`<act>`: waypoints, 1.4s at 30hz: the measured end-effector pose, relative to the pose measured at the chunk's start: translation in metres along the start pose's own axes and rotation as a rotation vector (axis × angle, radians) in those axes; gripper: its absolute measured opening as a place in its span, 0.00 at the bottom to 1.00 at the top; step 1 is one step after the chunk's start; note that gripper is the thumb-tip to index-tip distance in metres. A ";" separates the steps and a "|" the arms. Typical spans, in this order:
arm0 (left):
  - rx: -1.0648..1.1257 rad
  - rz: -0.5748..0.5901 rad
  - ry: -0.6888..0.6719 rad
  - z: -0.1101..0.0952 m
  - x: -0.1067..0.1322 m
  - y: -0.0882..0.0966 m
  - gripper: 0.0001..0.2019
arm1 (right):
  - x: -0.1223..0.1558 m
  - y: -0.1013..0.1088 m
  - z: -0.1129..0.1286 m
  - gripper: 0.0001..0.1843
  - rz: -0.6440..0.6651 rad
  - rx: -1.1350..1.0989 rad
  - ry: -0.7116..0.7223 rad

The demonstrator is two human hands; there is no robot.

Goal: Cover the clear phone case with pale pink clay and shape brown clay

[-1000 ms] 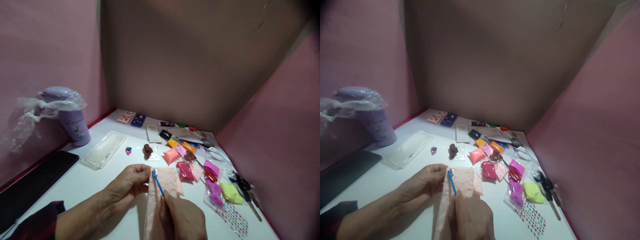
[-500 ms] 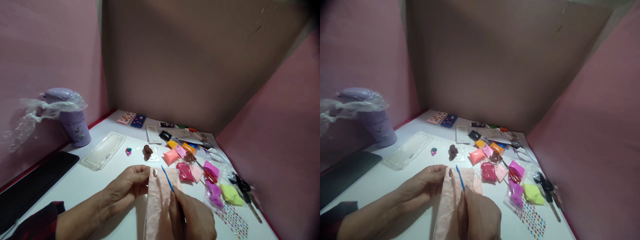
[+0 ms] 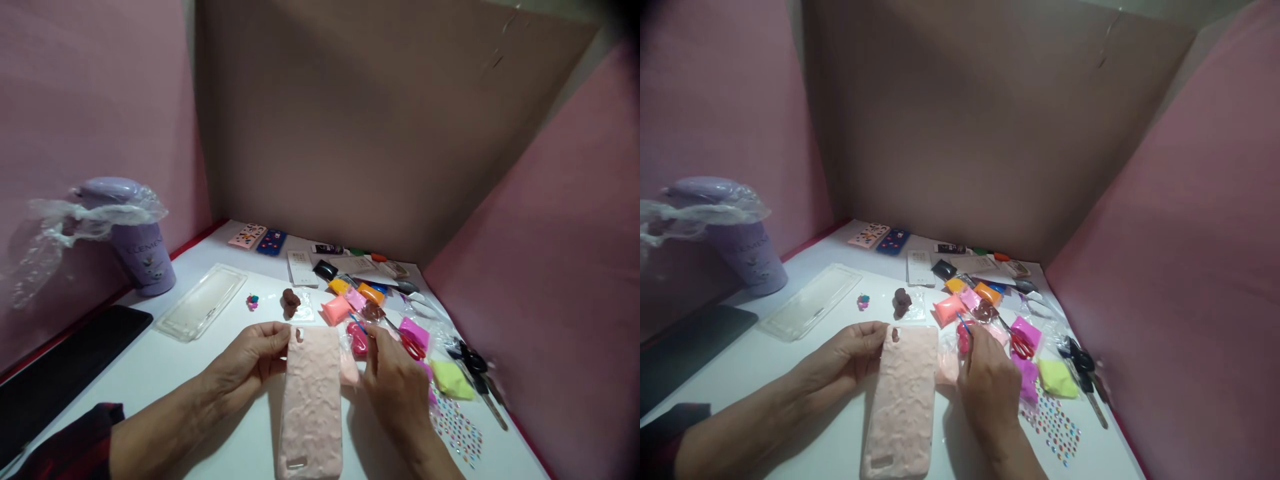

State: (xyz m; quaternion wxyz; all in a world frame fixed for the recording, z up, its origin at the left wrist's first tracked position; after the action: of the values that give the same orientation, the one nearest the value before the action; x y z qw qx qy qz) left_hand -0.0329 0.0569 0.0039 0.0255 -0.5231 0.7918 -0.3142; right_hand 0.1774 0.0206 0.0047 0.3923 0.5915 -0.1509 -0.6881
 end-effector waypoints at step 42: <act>-0.260 -0.025 -0.265 -0.002 0.001 -0.002 0.12 | 0.015 -0.008 0.031 0.14 0.302 -1.414 -0.746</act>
State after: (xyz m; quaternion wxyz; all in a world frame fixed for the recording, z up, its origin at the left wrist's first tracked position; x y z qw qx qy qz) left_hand -0.0325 0.0565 0.0069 0.0577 -0.5684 0.8091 -0.1377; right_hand 0.1459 0.0073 -0.0031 0.6855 -0.0910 0.1204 -0.7123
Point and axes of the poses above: each hand's wrist, its own x-axis away from the middle knuckle, its own y-axis out of the back of the hand, z = x × y, the point moved 2 cm from there along -x, towards the middle knuckle, and after that the axes turned 8 degrees about -x, right-handed, at the moved point
